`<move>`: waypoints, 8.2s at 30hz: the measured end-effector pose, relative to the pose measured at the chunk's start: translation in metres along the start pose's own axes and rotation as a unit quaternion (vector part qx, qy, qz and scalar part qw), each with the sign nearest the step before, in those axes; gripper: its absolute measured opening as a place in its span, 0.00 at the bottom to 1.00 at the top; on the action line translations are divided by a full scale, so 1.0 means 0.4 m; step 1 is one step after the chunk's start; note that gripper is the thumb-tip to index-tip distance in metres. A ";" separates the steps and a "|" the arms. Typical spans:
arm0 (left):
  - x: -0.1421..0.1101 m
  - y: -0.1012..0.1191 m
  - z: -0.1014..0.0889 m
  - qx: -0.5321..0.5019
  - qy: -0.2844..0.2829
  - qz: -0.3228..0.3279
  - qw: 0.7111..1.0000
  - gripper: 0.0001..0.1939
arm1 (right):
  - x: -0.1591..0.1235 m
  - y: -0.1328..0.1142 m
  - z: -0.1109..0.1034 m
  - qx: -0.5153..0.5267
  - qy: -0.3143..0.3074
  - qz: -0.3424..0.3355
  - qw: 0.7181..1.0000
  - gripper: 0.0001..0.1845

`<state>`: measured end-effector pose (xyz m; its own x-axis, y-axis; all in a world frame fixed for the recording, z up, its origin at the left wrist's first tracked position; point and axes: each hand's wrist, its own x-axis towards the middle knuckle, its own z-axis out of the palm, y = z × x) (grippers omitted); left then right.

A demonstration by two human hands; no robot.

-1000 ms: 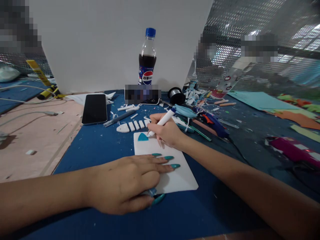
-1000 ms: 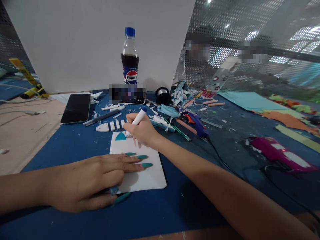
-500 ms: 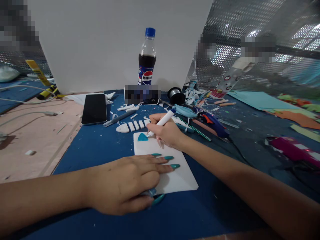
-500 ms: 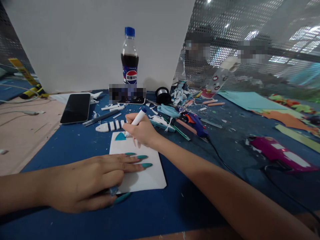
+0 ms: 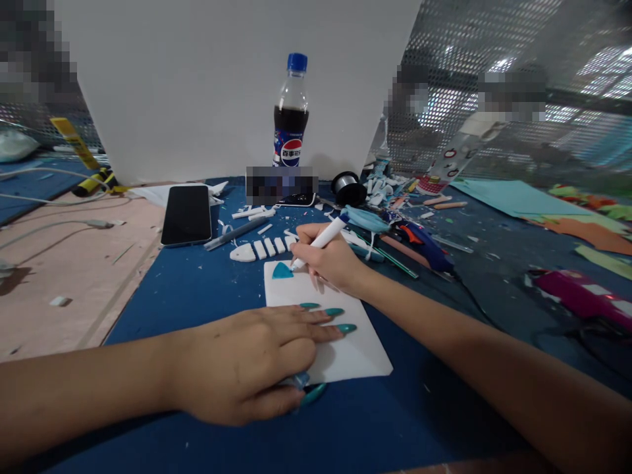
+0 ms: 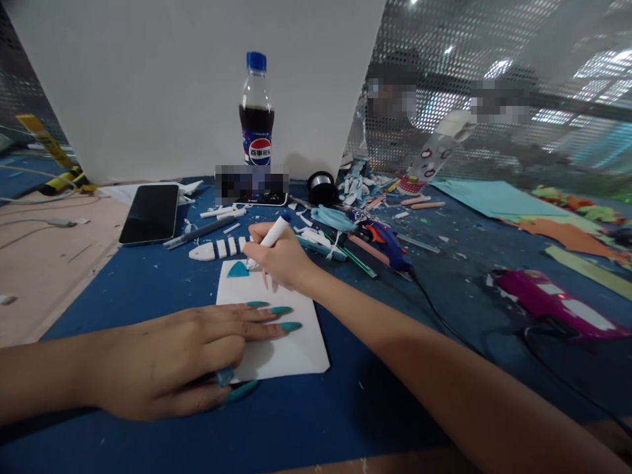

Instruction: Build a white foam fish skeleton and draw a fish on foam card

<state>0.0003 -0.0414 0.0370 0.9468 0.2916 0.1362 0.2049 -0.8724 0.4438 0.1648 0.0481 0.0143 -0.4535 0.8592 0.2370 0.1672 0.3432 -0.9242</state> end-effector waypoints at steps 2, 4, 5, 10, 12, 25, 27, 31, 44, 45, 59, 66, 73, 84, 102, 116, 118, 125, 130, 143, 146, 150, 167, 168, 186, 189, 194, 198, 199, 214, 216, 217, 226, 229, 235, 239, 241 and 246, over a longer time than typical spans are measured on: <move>0.001 0.001 0.001 0.004 -0.008 -0.004 1.000 0.06 | 0.001 0.001 0.000 0.000 -0.006 -0.005 1.000 0.20; 0.001 0.002 0.002 0.009 -0.010 -0.007 1.000 0.07 | 0.001 0.000 -0.001 0.004 -0.012 -0.010 1.000 0.20; 0.002 0.002 0.002 0.011 -0.011 -0.008 1.000 0.08 | 0.000 0.000 -0.001 0.005 -0.013 -0.011 1.000 0.20; 0.002 0.003 0.001 0.015 -0.016 -0.006 1.000 0.08 | 0.000 -0.003 -0.002 0.007 -0.017 -0.002 1.000 0.20; 0.002 0.002 -0.001 0.014 -0.017 -0.006 1.000 0.08 | 0.000 -0.002 -0.001 0.015 -0.009 0.003 1.000 0.20; 0.002 0.002 -0.003 -0.001 -0.012 -0.007 1.000 0.07 | -0.003 -0.004 -0.002 0.019 -0.010 0.024 0.999 0.21; 0.002 0.001 -0.001 -0.002 -0.011 -0.008 1.000 0.07 | -0.002 -0.002 -0.002 0.037 0.003 0.032 0.999 0.21; 0.000 0.001 0.003 0.001 -0.002 -0.006 1.000 0.06 | -0.002 -0.007 -0.001 0.068 -0.007 0.017 0.998 0.21; 0.000 -0.002 0.002 0.007 -0.002 -0.008 1.000 0.06 | -0.014 -0.030 0.007 0.104 -0.109 0.042 0.988 0.21; 0.000 -0.002 0.003 0.010 -0.005 -0.010 1.000 0.07 | -0.014 -0.031 0.008 0.104 -0.111 0.044 0.987 0.21; -0.001 0.004 -0.004 -0.009 -0.005 -0.009 1.000 0.03 | 0.029 0.015 -0.028 0.283 0.004 0.061 0.957 0.27; -0.038 -0.030 0.020 0.029 0.284 0.030 0.958 0.09 | 0.034 0.027 -0.027 0.306 0.072 0.076 0.946 0.26; -0.054 -0.119 0.006 0.233 0.405 -0.217 0.857 0.04 | 0.025 0.008 -0.009 0.305 0.157 0.022 0.939 0.27; -0.036 -0.134 0.011 0.264 0.293 -0.227 0.891 0.09 | -0.032 -0.034 0.038 0.295 0.104 -0.044 0.949 0.20; -0.038 -0.130 0.007 0.231 0.302 -0.192 0.905 0.10 | -0.042 -0.023 0.047 0.329 0.094 -0.030 0.939 0.17; -0.036 -0.122 0.002 0.226 0.297 -0.198 0.906 0.12 | -0.053 -0.038 0.027 0.076 0.203 -0.167 0.962 0.23; -0.036 -0.120 -0.001 0.223 0.290 -0.201 0.909 0.11 | -0.052 -0.036 0.035 0.125 0.194 -0.141 0.963 0.24; -0.036 -0.123 0.000 0.207 0.280 -0.207 0.914 0.08 | -0.054 -0.051 0.044 0.152 0.178 -0.123 0.964 0.22; -0.039 -0.125 0.002 0.201 0.280 -0.216 0.913 0.07 | -0.054 -0.038 0.041 0.168 0.180 -0.118 0.962 0.22; -0.039 -0.123 0.001 0.178 0.281 -0.159 0.930 0.08 | -0.054 -0.046 0.045 0.194 0.127 -0.097 0.968 0.21; -0.044 -0.122 0.008 0.182 0.315 -0.168 0.916 0.11 | -0.049 -0.054 0.032 0.108 0.180 -0.174 0.962 0.22; -0.044 -0.117 0.013 0.217 0.347 -0.181 0.894 0.16 | -0.027 -0.067 -0.011 -0.158 0.278 -0.293 0.901 0.20; -0.037 -0.097 0.006 0.390 0.299 -0.152 0.857 0.22 | -0.034 -0.058 0.026 -0.580 0.136 -0.227 0.771 0.20; -0.036 -0.096 0.006 0.393 0.302 -0.153 0.855 0.22 | -0.035 -0.059 0.026 -0.582 0.134 -0.227 0.770 0.19; -0.042 -0.087 0.003 0.433 0.325 -0.112 0.833 0.20 | -0.051 -0.071 0.029 -0.643 0.059 -0.172 0.744 0.12; -0.040 -0.090 0.002 0.437 0.313 -0.120 0.835 0.19 | -0.053 -0.077 0.030 -0.678 0.082 -0.180 0.708 0.14; -0.035 -0.078 0.003 0.499 0.286 -0.124 0.808 0.19 | -0.060 -0.082 0.028 -0.697 0.049 -0.177 0.693 0.15; -0.033 -0.061 0.010 0.533 0.270 -0.111 0.794 0.17 | -0.062 -0.086 0.029 -0.694 -0.005 -0.138 0.706 0.14; -0.033 -0.059 0.012 0.527 0.270 -0.109 0.799 0.17 | -0.062 -0.086 0.029 -0.690 -0.014 -0.138 0.710 0.14; -0.037 -0.049 0.013 0.535 0.289 -0.113 0.786 0.17 | -0.054 -0.081 0.021 -0.683 -0.036 -0.173 0.709 0.12; -0.037 -0.052 0.011 0.531 0.280 -0.103 0.793 0.16 | -0.053 -0.076 0.022 -0.682 -0.032 -0.182 0.708 0.14; -0.038 -0.054 0.010 0.529 0.273 -0.096 0.798 0.15 | -0.053 -0.074 0.022 -0.681 -0.031 -0.185 0.708 0.15; -0.042 -0.051 0.013 0.526 0.280 -0.082 0.799 0.14 | -0.060 -0.096 0.031 -0.663 -0.059 -0.141 0.733 0.11; -0.042 -0.043 0.014 0.515 0.293 -0.065 0.803 0.14 | -0.065 -0.095 0.033 -0.642 -0.073 -0.158 0.747 0.13; -0.039 -0.043 0.013 0.515 0.287 -0.046 0.807 0.13 | -0.069 -0.077 0.038 -0.627 -0.005 -0.264 0.733 0.18; -0.046 -0.057 0.002 0.431 0.289 -0.012 0.855 0.23 | -0.057 -0.068 0.031 -0.611 0.092 -0.340 0.709 0.23; -0.058 -0.076 -0.005 0.374 0.310 -0.011 0.874 0.28 | -0.047 -0.065 0.017 -0.594 0.118 -0.380 0.699 0.21; -0.093 -0.168 -0.025 0.387 0.386 -0.234 0.804 0.09 | -0.023 -0.063 -0.035 -0.588 0.082 -0.455 0.664 0.17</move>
<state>-0.0511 0.0105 0.0111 0.3461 0.5549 0.7565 0.8695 -0.4926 -0.0364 0.1771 0.0367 0.0394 -0.7502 0.0896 0.6552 0.5007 0.7241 0.4742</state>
